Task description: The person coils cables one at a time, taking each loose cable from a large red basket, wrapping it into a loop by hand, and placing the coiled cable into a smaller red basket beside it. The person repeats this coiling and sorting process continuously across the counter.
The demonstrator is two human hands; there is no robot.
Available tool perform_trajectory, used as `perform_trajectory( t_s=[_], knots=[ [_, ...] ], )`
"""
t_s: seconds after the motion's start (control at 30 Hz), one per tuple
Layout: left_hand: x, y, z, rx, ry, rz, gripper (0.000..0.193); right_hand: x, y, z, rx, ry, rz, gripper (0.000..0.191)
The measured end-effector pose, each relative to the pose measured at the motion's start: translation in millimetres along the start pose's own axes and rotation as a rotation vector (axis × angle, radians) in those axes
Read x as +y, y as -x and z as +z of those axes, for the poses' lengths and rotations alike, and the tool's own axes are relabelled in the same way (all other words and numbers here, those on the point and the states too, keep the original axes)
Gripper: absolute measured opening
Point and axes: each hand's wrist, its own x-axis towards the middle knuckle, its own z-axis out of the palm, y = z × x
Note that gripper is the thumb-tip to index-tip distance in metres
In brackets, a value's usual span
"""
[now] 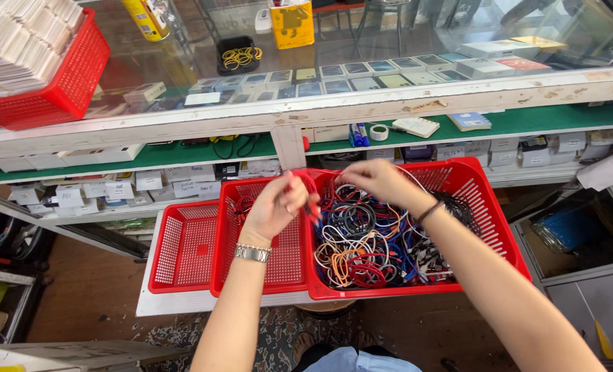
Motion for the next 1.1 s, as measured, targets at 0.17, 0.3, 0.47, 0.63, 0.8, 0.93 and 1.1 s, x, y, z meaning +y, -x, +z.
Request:
perform_trajectory(
  t_s=[0.17, 0.3, 0.47, 0.63, 0.8, 0.93, 1.1],
  knots=[
    [12, -13, 2, 0.535, -0.174, 0.23, 0.019, -30, -5, 87, -0.154, 0.262, -0.066, 0.026],
    [16, 5, -7, 0.569, -1.171, -0.061, 0.035, -54, -41, 83, -0.212, 0.418, -0.316, 0.02],
    [22, 35, -41, 0.555, -0.624, -0.204, 0.059, -59, -73, 84, -0.025, 0.266, -0.404, 0.021],
    [32, 60, -89, 0.682, -0.287, -0.243, 0.06, -56, -69, 160, 0.093, -0.013, -0.245, 0.031],
    [13, 68, -134, 0.972, -0.306, -0.223, 0.058, -36, -83, 219, -0.048, -0.152, 0.331, 0.04],
    [-14, 80, -154, 1.224, -0.849, -0.036, 0.042, -7, -95, 269, 0.098, -0.761, 0.505, 0.033],
    [-27, 120, -166, 0.969, -1.589, -0.057, 0.035, 21, -99, 315, 0.223, -0.796, 0.804, 0.035]
  ],
)
